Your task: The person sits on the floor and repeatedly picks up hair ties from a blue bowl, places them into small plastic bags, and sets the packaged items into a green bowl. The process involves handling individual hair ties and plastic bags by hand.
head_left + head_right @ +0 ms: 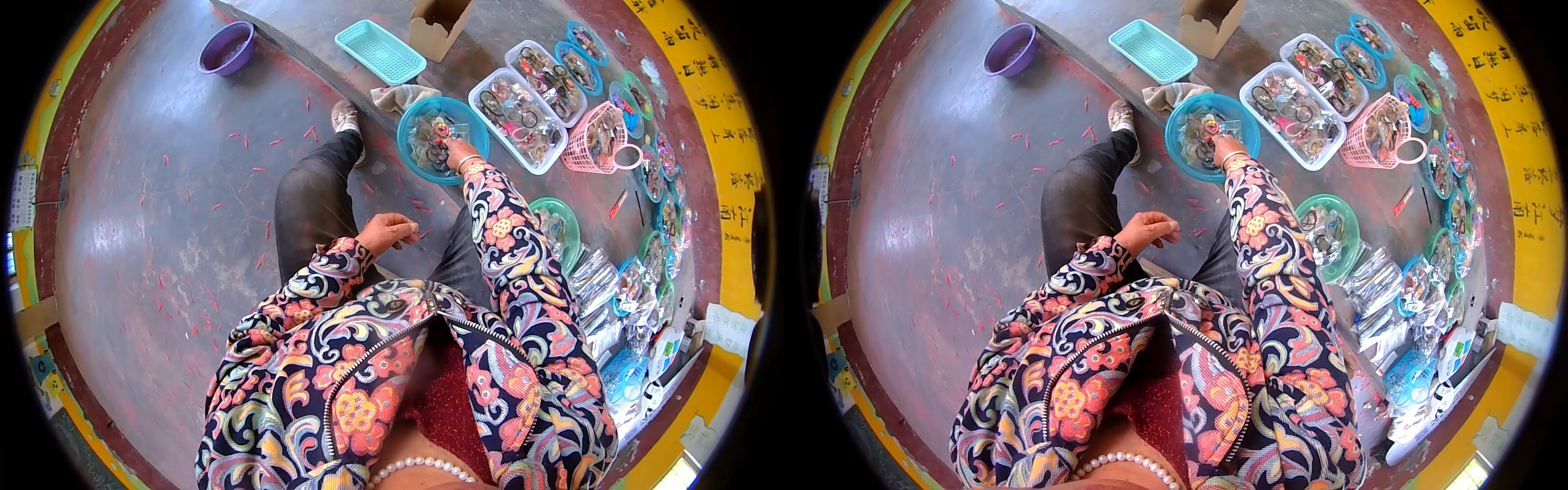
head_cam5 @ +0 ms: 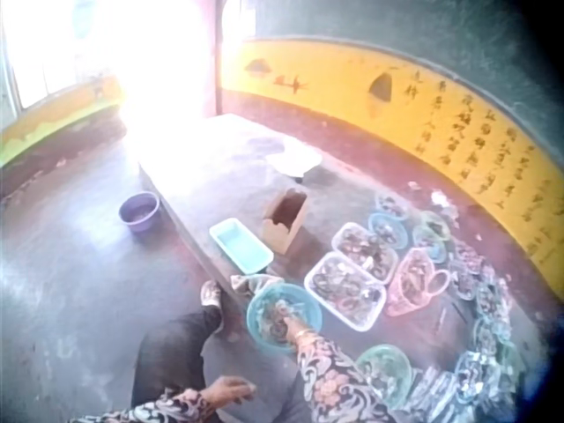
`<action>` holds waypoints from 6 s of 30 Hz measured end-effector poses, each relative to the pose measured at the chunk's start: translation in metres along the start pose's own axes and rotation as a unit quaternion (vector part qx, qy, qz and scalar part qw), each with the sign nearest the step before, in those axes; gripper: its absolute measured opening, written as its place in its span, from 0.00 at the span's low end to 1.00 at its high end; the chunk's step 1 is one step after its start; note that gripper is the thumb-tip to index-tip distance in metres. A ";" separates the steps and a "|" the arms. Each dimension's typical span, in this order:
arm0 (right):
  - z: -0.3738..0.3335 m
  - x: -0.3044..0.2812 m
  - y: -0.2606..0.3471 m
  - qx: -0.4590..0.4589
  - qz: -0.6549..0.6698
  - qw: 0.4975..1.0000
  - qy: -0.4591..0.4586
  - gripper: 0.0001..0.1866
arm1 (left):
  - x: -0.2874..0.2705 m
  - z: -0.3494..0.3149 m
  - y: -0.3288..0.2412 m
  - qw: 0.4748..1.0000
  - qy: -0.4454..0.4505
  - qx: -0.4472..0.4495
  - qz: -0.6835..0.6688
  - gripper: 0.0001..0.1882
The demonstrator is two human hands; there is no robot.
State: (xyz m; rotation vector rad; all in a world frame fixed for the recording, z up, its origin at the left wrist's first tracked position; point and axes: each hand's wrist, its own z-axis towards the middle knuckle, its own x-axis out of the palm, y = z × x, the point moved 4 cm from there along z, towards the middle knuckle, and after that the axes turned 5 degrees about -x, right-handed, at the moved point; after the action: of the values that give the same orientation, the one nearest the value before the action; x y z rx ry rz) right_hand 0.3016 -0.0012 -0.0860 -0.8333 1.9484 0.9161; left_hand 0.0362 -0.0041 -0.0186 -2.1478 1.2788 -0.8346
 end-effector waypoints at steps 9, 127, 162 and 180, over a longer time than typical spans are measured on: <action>-0.002 -0.002 -0.018 0.099 -0.011 0.994 -0.050 0.08 | 0.004 0.000 -0.004 1.000 0.007 0.005 0.016 0.13; -0.173 0.035 0.091 0.077 0.666 0.742 -0.010 0.09 | -0.020 0.022 0.009 0.993 0.011 0.033 -0.113 0.06; -0.167 0.045 0.083 0.046 0.665 0.745 -0.027 0.06 | -0.020 0.028 0.011 0.980 0.050 0.077 -0.175 0.08; -0.167 0.041 0.085 0.008 0.672 0.738 -0.060 0.11 | -0.018 0.024 0.009 0.979 0.046 0.073 -0.186 0.11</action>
State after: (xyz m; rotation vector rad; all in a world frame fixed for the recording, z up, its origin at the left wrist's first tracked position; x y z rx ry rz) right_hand 0.1502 -0.1040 -0.0285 0.8852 2.2715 1.6324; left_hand 0.0420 0.0112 -0.0459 -2.2834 0.8337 -1.1522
